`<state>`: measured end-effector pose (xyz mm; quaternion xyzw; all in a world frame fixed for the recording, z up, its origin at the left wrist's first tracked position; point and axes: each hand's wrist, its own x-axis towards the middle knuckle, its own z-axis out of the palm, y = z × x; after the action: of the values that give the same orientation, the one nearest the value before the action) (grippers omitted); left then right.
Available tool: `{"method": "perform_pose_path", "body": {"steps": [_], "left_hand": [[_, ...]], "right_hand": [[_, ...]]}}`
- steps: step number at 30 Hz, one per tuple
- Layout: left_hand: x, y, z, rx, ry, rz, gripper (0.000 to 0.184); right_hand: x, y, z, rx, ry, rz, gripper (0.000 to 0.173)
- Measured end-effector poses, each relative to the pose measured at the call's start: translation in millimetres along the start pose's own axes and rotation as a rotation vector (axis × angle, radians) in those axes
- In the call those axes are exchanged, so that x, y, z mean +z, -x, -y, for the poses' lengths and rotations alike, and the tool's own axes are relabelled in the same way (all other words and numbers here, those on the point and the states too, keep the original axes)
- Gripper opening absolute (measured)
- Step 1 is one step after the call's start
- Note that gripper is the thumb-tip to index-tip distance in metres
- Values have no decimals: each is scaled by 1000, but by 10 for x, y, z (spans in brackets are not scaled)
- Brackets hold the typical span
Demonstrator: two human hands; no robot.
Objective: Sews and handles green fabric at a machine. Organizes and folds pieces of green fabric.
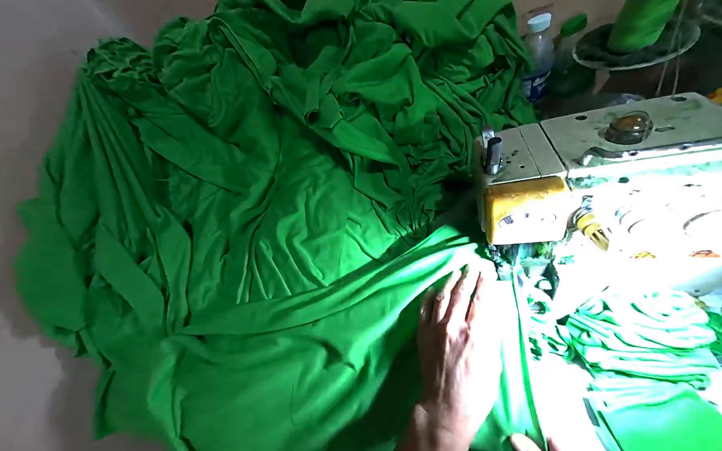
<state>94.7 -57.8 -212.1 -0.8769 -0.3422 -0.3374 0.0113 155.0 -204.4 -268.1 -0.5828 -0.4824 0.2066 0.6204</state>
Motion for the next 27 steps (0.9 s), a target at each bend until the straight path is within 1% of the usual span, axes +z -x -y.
{"method": "perform_pose_path", "body": {"steps": [2,3,5,6,9,10,11,12,13,14,15,17,18,19,20,21,22,23,25,26,27], "left_hand": [[33,-159,57,-33,79,46,31],[27,-253,81,-65,102,109,30],[-83,-487,105,-173,117,355,34],[-124,-603,116,-210,122,432,34],[-89,-804,211,-194,117,366,24],[-50,-858,276,-182,83,366,25],[42,-895,389,-134,39,341,28],[232,-910,568,-57,-17,246,31],[551,-941,830,49,-103,57,35],[618,-1051,912,5,-141,141,39],[529,-1218,884,-100,-146,376,43],[831,-1297,1096,-13,-157,126,34],[744,-1354,1005,-81,-131,182,32],[547,-1420,826,-199,-83,305,32],[450,-1426,737,-246,-46,308,31],[463,-1352,751,-198,-3,175,29],[533,-1251,833,-84,45,-30,26],[456,-1148,829,-45,134,-76,26],[167,-847,725,-110,279,-63,26],[2,-627,687,-146,349,-118,23],[-175,-357,686,-155,407,-214,21]], "right_hand": [[-17,-149,-36,13,-17,-4,17],[-18,-220,-35,28,-28,-12,16],[-12,-351,-23,56,-44,-21,17],[-6,-403,-23,58,-49,-28,18],[10,-495,-27,69,-45,-35,24],[11,-512,-15,80,-47,-29,25],[11,-524,-11,83,-53,-17,25],[14,-532,-14,85,-63,-8,26],[19,-540,-20,89,-75,-9,26],[30,-550,-19,92,-82,-17,26],[34,-562,-16,90,-84,-30,26],[43,-594,-23,71,-70,-69,29],[59,-615,-39,54,-56,-93,31],[86,-635,-62,36,-43,-127,33],[108,-648,-89,16,-43,-157,33],[116,-648,-103,2,-58,-177,33],[112,-631,-101,-9,-76,-187,32],[100,-605,-100,-18,-86,-185,32],[69,-532,-122,-19,-105,-165,32],[58,-504,-138,-15,-112,-152,32],[46,-484,-149,-12,-115,-132,32]]}}
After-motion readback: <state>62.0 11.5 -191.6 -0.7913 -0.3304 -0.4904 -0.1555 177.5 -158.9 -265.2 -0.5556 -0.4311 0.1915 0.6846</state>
